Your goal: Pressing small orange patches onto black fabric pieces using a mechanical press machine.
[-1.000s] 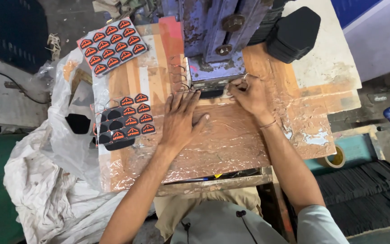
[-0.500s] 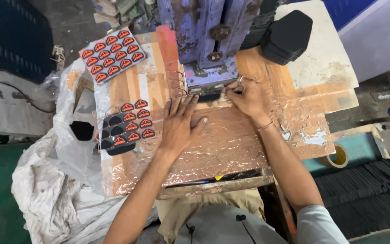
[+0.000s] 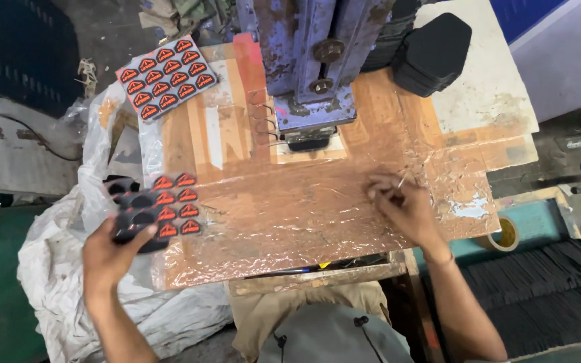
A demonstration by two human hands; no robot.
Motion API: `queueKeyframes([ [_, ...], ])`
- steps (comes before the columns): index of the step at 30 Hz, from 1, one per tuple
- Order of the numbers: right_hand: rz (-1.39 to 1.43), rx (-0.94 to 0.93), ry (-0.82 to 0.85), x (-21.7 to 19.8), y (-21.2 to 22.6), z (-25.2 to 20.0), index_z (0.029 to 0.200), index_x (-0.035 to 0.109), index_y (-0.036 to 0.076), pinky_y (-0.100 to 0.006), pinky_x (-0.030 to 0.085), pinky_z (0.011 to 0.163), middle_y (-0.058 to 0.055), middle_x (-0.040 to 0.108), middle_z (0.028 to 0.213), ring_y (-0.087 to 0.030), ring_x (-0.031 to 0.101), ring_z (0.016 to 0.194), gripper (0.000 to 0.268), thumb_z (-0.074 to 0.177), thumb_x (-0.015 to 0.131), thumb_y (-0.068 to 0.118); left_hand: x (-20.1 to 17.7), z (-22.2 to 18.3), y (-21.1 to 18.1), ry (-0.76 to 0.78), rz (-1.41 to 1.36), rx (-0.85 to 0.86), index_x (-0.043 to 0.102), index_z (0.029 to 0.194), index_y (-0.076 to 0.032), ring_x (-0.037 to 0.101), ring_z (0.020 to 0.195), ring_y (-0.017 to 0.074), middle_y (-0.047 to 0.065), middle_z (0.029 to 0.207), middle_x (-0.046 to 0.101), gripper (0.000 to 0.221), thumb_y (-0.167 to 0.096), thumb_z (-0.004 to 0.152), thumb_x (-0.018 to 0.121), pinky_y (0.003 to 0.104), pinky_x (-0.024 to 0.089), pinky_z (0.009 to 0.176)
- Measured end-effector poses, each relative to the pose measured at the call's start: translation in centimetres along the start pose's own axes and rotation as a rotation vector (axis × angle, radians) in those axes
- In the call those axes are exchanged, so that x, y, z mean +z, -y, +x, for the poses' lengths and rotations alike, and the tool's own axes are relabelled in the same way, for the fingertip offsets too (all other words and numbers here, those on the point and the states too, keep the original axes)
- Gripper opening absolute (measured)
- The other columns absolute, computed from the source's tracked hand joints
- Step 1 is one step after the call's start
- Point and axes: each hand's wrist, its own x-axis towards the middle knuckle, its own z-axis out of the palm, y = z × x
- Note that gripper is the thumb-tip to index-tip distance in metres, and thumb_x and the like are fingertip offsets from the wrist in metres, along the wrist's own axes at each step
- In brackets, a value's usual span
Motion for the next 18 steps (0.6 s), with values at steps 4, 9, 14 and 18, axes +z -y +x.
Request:
queueKeyframes([
  [4, 0.126, -0.082, 0.058, 4.3, 3.5, -1.1, 0.115, 0.075, 0.009, -0.020, 0.055, 0.044, -0.011, 0.074, 0.128, -0.012, 0.077, 0.081, 0.026, 0.089, 0.075, 0.005, 2.3, -5.8, -3.6, -0.201, -0.115, 0.122, 0.066, 0.123, 0.002, 0.069, 0.094, 0.0160, 0.010, 0.108, 0.075, 0.050, -0.021, 0.083, 0.086, 0.032, 0.057, 0.085],
  [9, 0.541, -0.078, 0.311, 9.0, 8.6, 1.3, 0.151, 0.038, 0.007, -0.028, 0.060, 0.082, -0.008, 0.058, 0.144, -0.015, 0.069, 0.103, 0.076, 0.088, 0.081, 0.007, 13.4, -7.9, -8.2, -0.002, -0.462, 0.428, 0.061, 0.129, 0.000, 0.070, 0.103, 0.0157, 0.010, 0.116, 0.074, 0.048, -0.010, 0.087, 0.083, 0.030, 0.058, 0.090],
  [14, 0.101, 0.188, 0.180, 7.0, 6.1, 4.0, 0.120, 0.073, 0.011, -0.032, 0.059, 0.069, -0.011, 0.078, 0.097, -0.018, 0.074, 0.077, 0.028, 0.092, 0.076, 0.009, 12.2, -4.4, -12.1, 0.142, -0.445, 0.396, 0.049, 0.145, -0.003, 0.066, 0.109, 0.0189, 0.011, 0.132, 0.065, 0.059, -0.020, 0.091, 0.069, 0.033, 0.055, 0.088],
  [18, -0.145, -0.427, 0.121, 6.5, 7.5, 6.5, 0.112, 0.073, 0.009, -0.040, 0.057, 0.092, -0.011, 0.075, 0.113, -0.029, 0.070, 0.106, 0.030, 0.085, 0.070, -0.002, 12.4, 1.9, -15.0, 0.324, -0.099, 0.641, 0.061, 0.141, -0.001, 0.052, 0.139, 0.0333, 0.020, 0.145, 0.057, 0.069, -0.055, 0.108, 0.033, 0.045, 0.038, 0.119],
])
